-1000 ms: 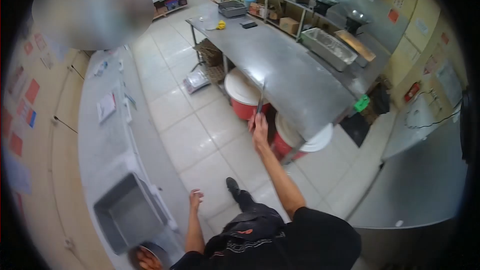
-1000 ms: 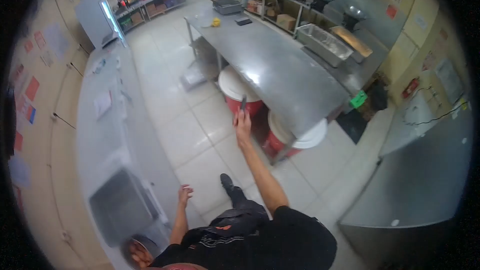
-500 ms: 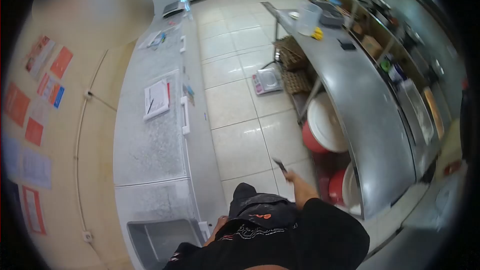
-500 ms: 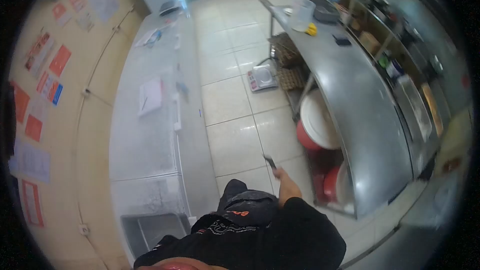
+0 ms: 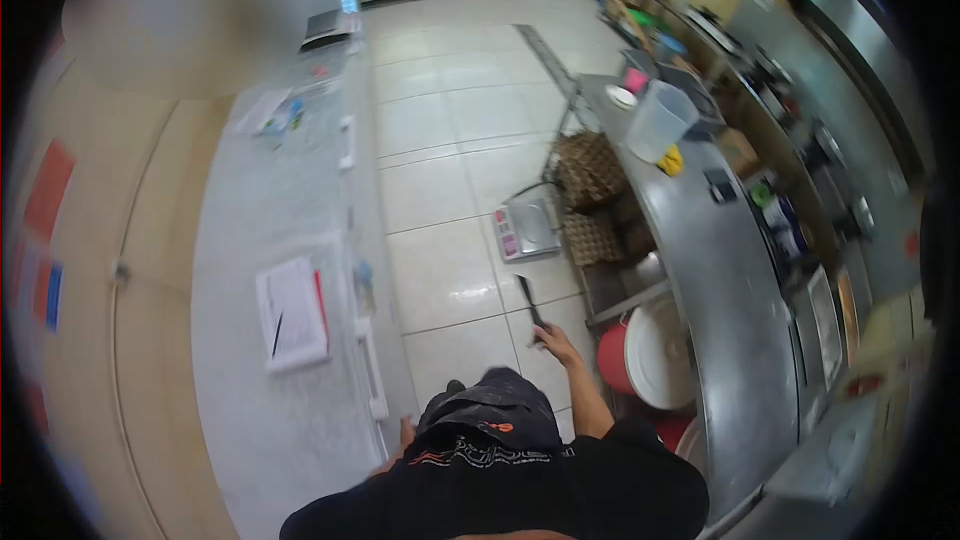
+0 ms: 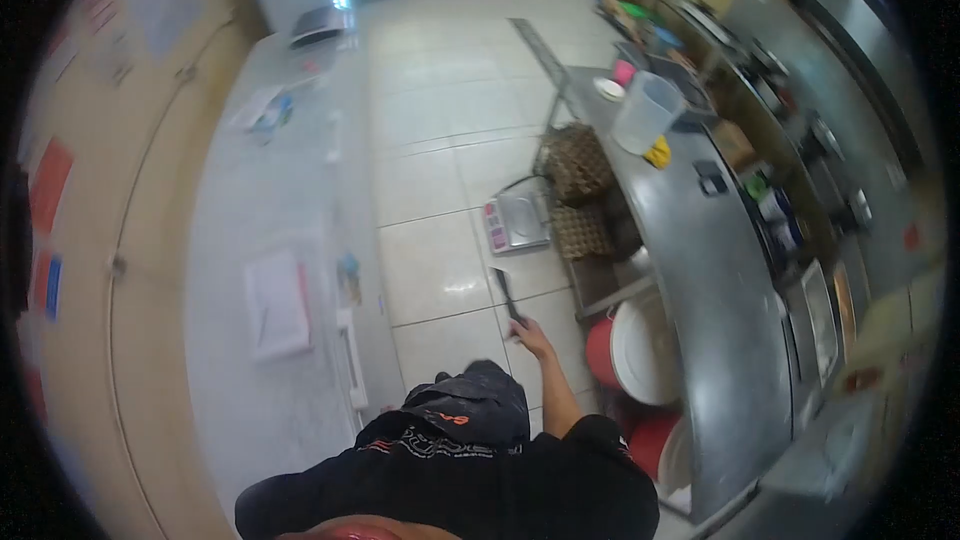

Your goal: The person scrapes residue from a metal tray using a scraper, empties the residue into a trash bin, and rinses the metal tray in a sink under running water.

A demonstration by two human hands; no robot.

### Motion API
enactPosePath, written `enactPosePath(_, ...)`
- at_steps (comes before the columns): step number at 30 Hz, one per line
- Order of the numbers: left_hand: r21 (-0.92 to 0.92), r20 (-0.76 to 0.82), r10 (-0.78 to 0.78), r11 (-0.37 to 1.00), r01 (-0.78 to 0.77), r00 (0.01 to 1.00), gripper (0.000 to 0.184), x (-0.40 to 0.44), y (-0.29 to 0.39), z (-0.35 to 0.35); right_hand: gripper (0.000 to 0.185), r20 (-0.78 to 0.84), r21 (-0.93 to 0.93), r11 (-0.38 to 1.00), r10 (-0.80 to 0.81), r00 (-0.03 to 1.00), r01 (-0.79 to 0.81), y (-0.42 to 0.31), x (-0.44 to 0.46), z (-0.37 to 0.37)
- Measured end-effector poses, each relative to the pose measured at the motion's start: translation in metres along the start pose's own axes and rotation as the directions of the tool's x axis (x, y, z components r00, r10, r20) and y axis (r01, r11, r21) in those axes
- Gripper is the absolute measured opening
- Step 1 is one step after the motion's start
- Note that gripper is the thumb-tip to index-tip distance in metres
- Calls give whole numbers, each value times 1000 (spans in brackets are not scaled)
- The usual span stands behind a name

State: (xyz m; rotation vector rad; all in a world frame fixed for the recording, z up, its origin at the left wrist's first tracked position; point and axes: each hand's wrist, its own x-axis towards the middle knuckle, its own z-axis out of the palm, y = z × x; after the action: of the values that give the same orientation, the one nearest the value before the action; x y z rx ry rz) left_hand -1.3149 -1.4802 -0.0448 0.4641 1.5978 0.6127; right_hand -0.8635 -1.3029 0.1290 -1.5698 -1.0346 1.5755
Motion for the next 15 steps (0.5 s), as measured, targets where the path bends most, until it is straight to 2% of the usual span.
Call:
enactPosePath(2,47,61,181,982,-184,982,44,72,89,3,35,2,-18,984,-177,984,177,-42,33,26)
enactPosePath(3,160,165,245,949,-271,955,45,99,148,10,39,-79,16,989,-146,986,147,-29,61,36)
enactPosePath(4,251,267,304,894,-371,914,46,127,207,17,40,-79,-9,989,-147,986,147,-33,78,43)
enactPosePath(6,280,477,499,694,-663,724,46,214,287,33,33,-170,37,997,-54,984,61,-27,105,53)
enactPosePath(8,156,257,421,870,-468,870,46,206,404,83,32,-214,102,992,92,973,-71,-11,134,49)
enactPosePath(9,163,260,424,866,-473,867,46,232,428,92,32,-233,176,971,200,952,-161,-8,149,44)
enactPosePath(10,185,276,517,799,-572,810,46,259,451,103,32,-240,254,935,308,921,-247,-3,159,37)
enactPosePath(11,206,294,602,718,-664,742,47,283,474,110,33,-300,353,882,423,855,-313,12,167,33)
enactPosePath(12,217,293,617,701,-679,730,47,304,502,120,34,-340,450,820,522,782,-352,14,192,22)
enactPosePath(14,253,291,472,801,-543,832,48,324,523,113,37,-394,611,732,610,687,-300,0,225,12)
enactPosePath(15,269,288,473,795,-544,833,48,334,542,109,38,-402,621,729,612,680,-288,-7,249,5)
